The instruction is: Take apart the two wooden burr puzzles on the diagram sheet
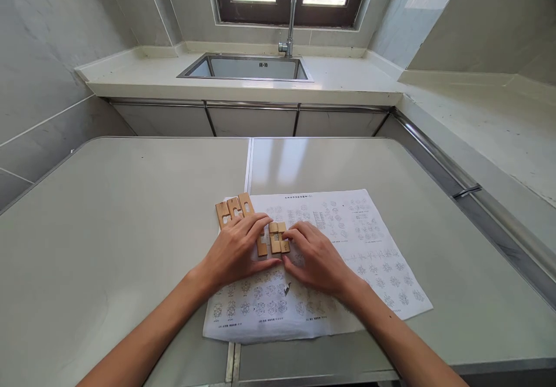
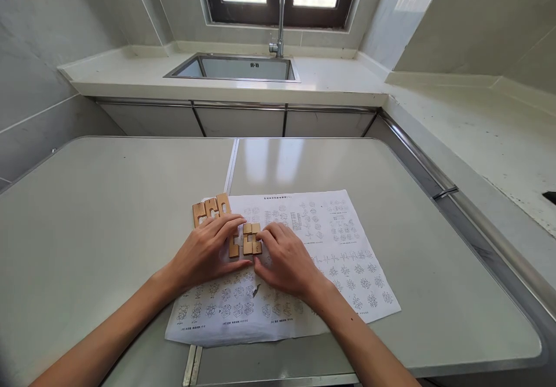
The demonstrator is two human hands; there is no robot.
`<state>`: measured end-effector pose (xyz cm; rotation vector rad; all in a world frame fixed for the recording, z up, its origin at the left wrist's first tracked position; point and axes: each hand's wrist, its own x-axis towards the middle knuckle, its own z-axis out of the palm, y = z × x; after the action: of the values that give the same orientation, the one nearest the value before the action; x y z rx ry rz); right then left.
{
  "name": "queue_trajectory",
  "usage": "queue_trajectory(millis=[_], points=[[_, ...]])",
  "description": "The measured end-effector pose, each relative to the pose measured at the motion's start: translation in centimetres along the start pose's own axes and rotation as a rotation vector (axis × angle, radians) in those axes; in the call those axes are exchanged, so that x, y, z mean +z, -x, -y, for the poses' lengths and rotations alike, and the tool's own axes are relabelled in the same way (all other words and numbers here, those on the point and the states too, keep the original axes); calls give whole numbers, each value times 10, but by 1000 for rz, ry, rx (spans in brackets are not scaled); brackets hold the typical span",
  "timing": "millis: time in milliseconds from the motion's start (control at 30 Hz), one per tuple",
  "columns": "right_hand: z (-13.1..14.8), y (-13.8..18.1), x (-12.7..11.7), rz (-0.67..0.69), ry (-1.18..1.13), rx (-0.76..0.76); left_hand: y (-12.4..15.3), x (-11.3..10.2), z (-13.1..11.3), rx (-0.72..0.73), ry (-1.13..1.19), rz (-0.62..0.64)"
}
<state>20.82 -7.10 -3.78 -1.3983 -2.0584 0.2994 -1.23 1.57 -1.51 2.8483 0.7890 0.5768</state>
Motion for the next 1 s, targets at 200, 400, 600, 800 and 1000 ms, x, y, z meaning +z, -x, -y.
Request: queue_trajectory(millis=[200, 400, 600, 800, 1000], points=[[-1, 1, 2, 16, -78, -51, 1, 0, 1, 12, 28, 46], [0, 0, 0, 33, -109, -85, 0, -2, 3, 18, 54, 52], [4, 0, -3, 64, -157, -136, -1, -9, 3, 49, 42, 75], [6, 0, -5, 101, -166, -168, -1, -17, 7, 62, 92, 121], [9, 0, -8, 141, -198, -182, 0, -20, 13, 82, 134, 168]])
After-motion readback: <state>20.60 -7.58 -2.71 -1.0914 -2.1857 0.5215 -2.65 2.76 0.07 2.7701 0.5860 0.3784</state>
